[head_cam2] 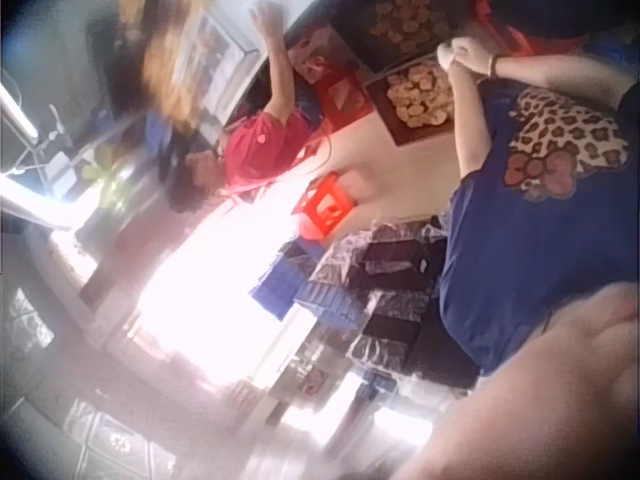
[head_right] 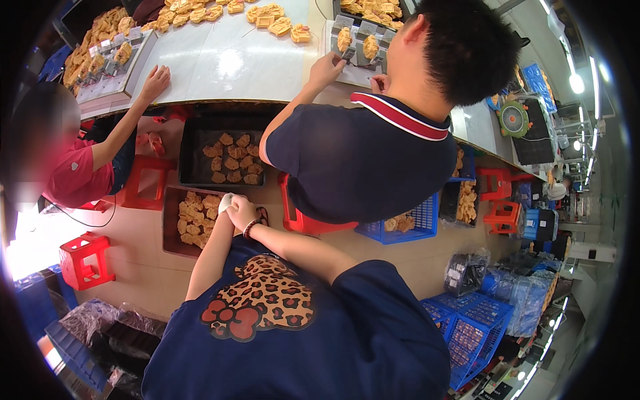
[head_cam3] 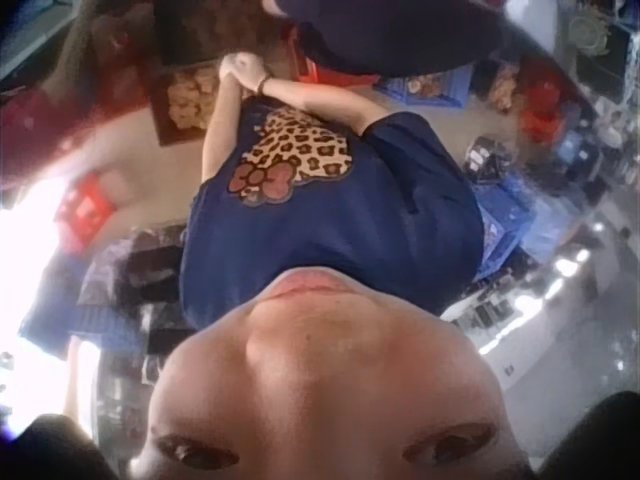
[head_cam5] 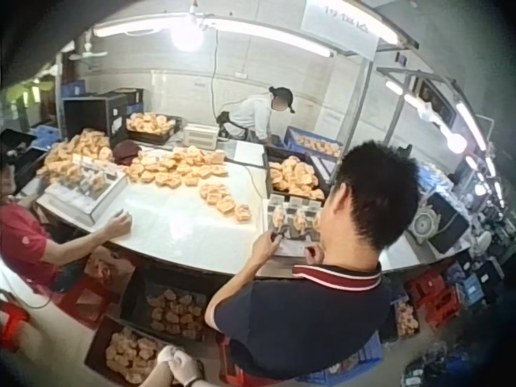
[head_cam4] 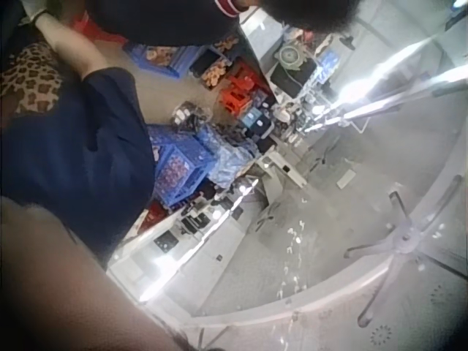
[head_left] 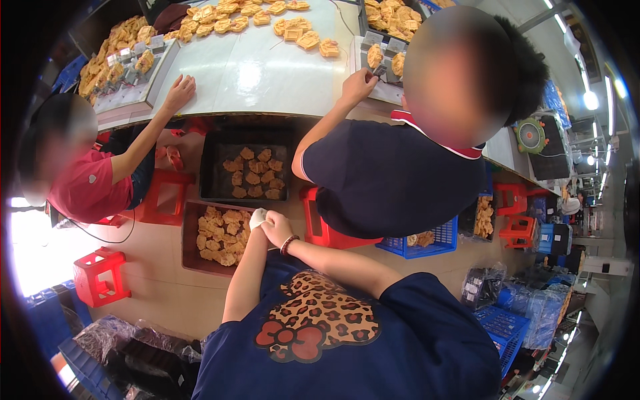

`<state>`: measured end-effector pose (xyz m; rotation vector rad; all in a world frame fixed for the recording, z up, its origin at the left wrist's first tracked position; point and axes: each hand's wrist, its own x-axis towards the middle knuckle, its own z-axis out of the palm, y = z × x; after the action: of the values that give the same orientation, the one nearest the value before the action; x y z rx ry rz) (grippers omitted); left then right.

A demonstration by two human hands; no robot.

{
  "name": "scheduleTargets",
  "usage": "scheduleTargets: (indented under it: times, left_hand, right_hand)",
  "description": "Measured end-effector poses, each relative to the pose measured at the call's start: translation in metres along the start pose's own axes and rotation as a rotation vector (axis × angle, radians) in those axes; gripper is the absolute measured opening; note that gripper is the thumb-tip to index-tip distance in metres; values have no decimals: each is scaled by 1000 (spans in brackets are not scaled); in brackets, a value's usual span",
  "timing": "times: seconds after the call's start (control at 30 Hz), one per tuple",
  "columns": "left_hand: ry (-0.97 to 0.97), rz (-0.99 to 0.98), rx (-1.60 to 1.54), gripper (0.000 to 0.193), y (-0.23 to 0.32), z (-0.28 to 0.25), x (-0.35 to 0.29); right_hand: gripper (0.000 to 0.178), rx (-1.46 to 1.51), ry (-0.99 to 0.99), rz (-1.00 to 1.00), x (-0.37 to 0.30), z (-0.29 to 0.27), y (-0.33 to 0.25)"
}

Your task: Assemble small plastic toy parts and organize them into bins on a factory workbench.

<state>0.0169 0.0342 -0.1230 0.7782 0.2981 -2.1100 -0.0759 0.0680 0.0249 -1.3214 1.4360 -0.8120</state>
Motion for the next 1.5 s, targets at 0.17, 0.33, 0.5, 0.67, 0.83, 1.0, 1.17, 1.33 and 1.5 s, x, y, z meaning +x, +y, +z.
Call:
scheduleTargets:
  times: [0.17, 0.33, 0.5, 0.67, 0.83, 1.0, 1.17, 1.33, 1.5]
  left_hand:
    - [107, 22, -82, 65, -6, 10, 4]
    - [238, 112, -203, 69, -14, -29, -32]
    - [334, 185, -314, 73, -10, -26, -30]
    - [437, 217, -440, 77, 32, -26, -35]
    - [495, 88, -550, 87, 38, 67, -48]
    - [305, 604, -284, 42, 35, 81, -76]
    - [-284, 826, -658, 66, 59, 50, -64]
    - [-215, 621, -407, 70, 68, 50, -67]
    - [107, 327, 717, 63, 50, 122, -64]
  right_hand:
    - [15, -295, 155, -52, 15, -5, -16]
    - [16, -410, -75, -328, -7, 6, -54]
    - [11, -328, -237, -475, -22, 4, -53]
    - [14, -394, -129, -513, -25, 11, -53]
    - [24, -102, -53, -61, 0, 13, -6]
    - [39, 24, -314, 186, 9, 21, 4]
    - [39, 325, -399, 338, 2, 31, -15]
    - [30, -54, -269, 106, -21, 30, -62]
    - [24, 175, -176, -13, -7, 11, -59]
